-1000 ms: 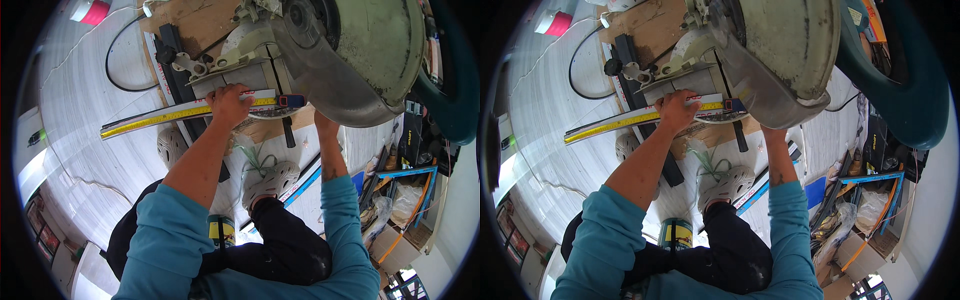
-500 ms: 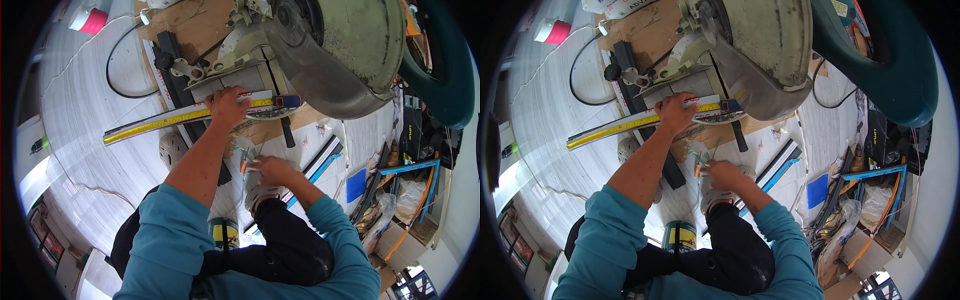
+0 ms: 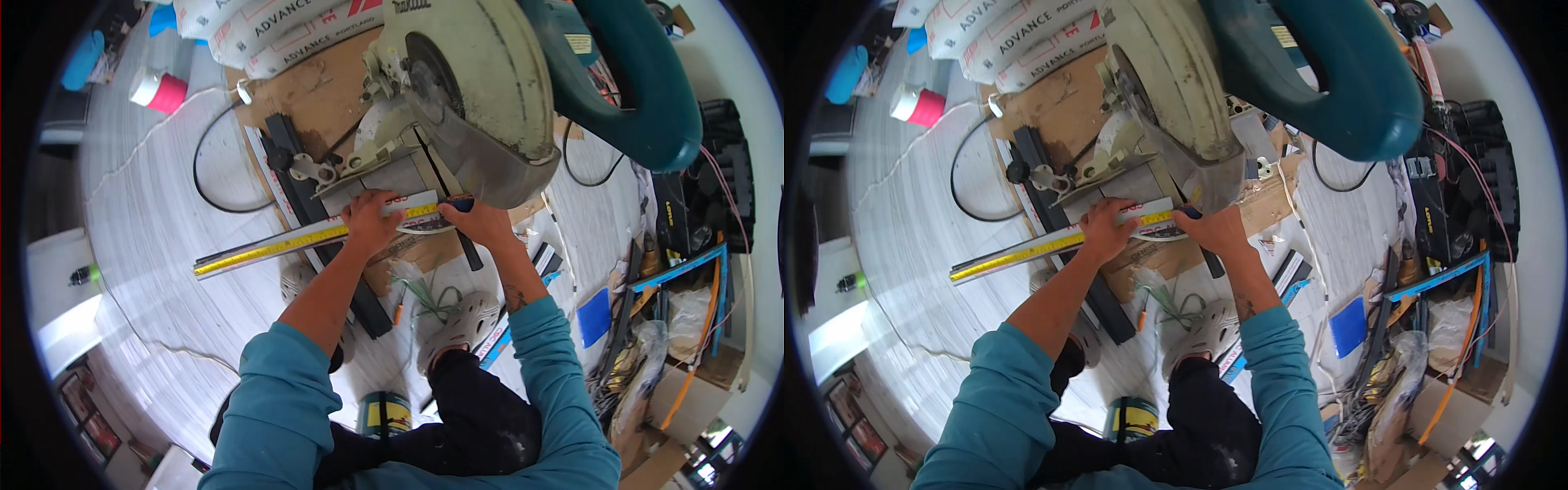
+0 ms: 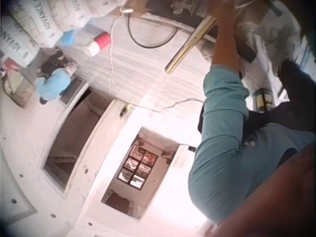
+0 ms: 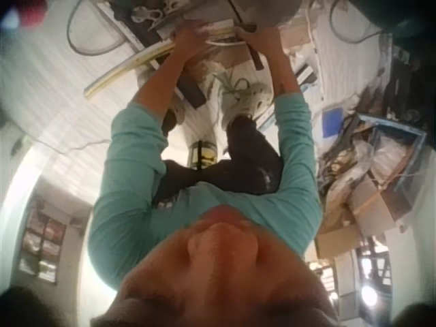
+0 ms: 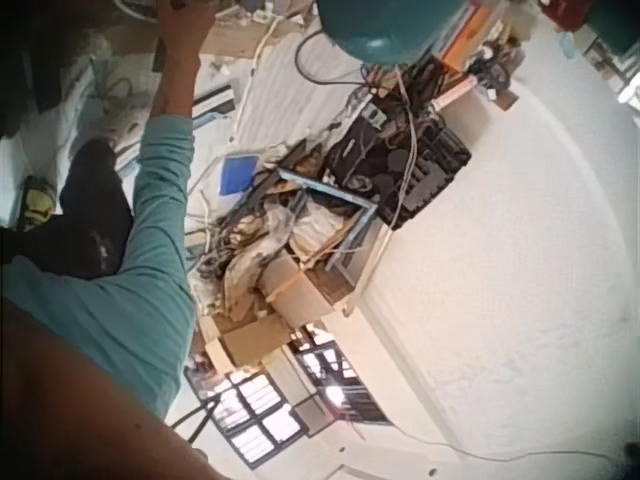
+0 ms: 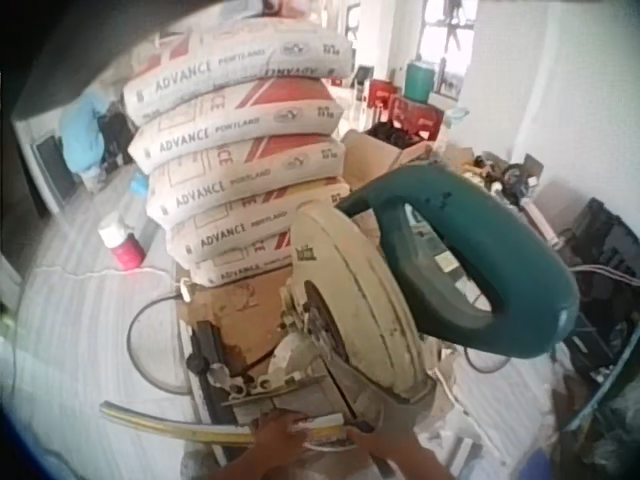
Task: Using a miter saw to cut an aluminum profile after measuring and marking it.
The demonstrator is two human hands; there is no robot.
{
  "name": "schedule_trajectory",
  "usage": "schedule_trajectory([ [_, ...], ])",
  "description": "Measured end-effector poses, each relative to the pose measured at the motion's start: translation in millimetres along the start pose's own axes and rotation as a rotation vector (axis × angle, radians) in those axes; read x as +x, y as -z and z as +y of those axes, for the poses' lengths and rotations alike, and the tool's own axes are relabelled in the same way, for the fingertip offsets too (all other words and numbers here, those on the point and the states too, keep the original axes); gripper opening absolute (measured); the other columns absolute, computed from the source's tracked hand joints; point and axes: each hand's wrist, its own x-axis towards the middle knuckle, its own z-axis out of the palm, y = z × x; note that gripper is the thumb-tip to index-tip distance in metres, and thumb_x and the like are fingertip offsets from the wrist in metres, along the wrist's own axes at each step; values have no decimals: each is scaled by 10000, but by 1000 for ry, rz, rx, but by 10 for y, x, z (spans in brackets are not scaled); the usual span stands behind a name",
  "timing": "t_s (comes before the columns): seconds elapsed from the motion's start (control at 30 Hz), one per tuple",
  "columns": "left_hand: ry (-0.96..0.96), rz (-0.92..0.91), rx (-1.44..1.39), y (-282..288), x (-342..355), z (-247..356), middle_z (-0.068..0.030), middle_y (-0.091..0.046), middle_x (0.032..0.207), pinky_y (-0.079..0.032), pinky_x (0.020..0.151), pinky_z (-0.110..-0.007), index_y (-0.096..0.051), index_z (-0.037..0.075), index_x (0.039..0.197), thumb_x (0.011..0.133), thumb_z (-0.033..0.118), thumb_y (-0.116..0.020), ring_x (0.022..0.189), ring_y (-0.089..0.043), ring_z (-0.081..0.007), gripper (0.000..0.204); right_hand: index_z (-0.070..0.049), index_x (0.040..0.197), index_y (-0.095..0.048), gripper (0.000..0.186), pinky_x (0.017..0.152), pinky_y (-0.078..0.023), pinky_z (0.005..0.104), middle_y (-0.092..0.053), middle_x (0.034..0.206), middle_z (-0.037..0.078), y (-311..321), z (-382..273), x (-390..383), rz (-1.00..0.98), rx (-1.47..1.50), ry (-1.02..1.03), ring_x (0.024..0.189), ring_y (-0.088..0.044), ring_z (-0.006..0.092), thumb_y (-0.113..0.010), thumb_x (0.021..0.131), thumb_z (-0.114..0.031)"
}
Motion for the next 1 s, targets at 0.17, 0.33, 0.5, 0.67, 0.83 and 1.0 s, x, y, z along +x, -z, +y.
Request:
schedule_trajectory([
  [0.17, -133, -13, -25, 391, -87, -221, -64, -530, 1314, -301, 1044, -486, -694, 201, 1085, 747, 256, -782, 1266, -422, -330, 354, -25, 938, -709, 408, 691, -525, 439, -687, 858, 181, 49, -33, -128, -58, -334, -21, 809, -655, 367, -709, 758, -391],
  [0.33, -257, 46, 134, 849, -354, -655, -85, -560, 1279, -313, 1026, -469, -725, 156, 986, 745, 251, -791, 1246, -445, -323, 268, 0, 1075, -577, 489, 771, -535, 434, -681, 943, 194, 231, -531, -252, 46, -302, 19, 847, -676, 356, -766, 719, -277],
  [0.5, -168, 57, 181, 1240, -758, -785, -70, -568, 1280, -293, 1018, -449, -727, 153, 966, 760, 264, -782, 1229, -464, -310, 240, -12, 1085, -535, 476, 720, -538, 437, -653, 905, 206, 303, -530, -487, 156, -217, 19, 802, -663, 370, -761, 720, -220],
  [0.67, -163, 721, 159, 1477, -1083, -1468, -111, -535, 1342, -304, 1009, -468, -683, 120, 1043, 830, 249, -731, 1241, -461, -302, 254, -18, 1147, -480, 582, 754, -542, 415, -660, 929, 197, 165, -461, -901, 61, -127, -188, 843, -680, 355, -782, 706, -249],
  [0.83, 27, 899, 392, 1466, -1356, -2217, -112, -508, 1355, -336, 1010, -481, -650, 106, 1089, 922, 218, -624, 1233, -456, -323, 203, -33, 1171, -465, 594, 814, -527, 439, -660, 1003, 214, -181, -291, -1124, -211, -142, -348, 920, -671, 381, -747, 728, -310],
  [1.0, 291, 698, 459, 1325, -1566, -3296, -170, -518, 1332, -388, 1030, -482, -627, 55, 1166, 889, 316, -671, 1234, -466, -381, 383, -9, 1114, -530, 548, 786, -532, 430, -677, 956, 212, -501, -132, -965, -636, -392, -242, 892, -675, 372, -722, 742, -362],
])
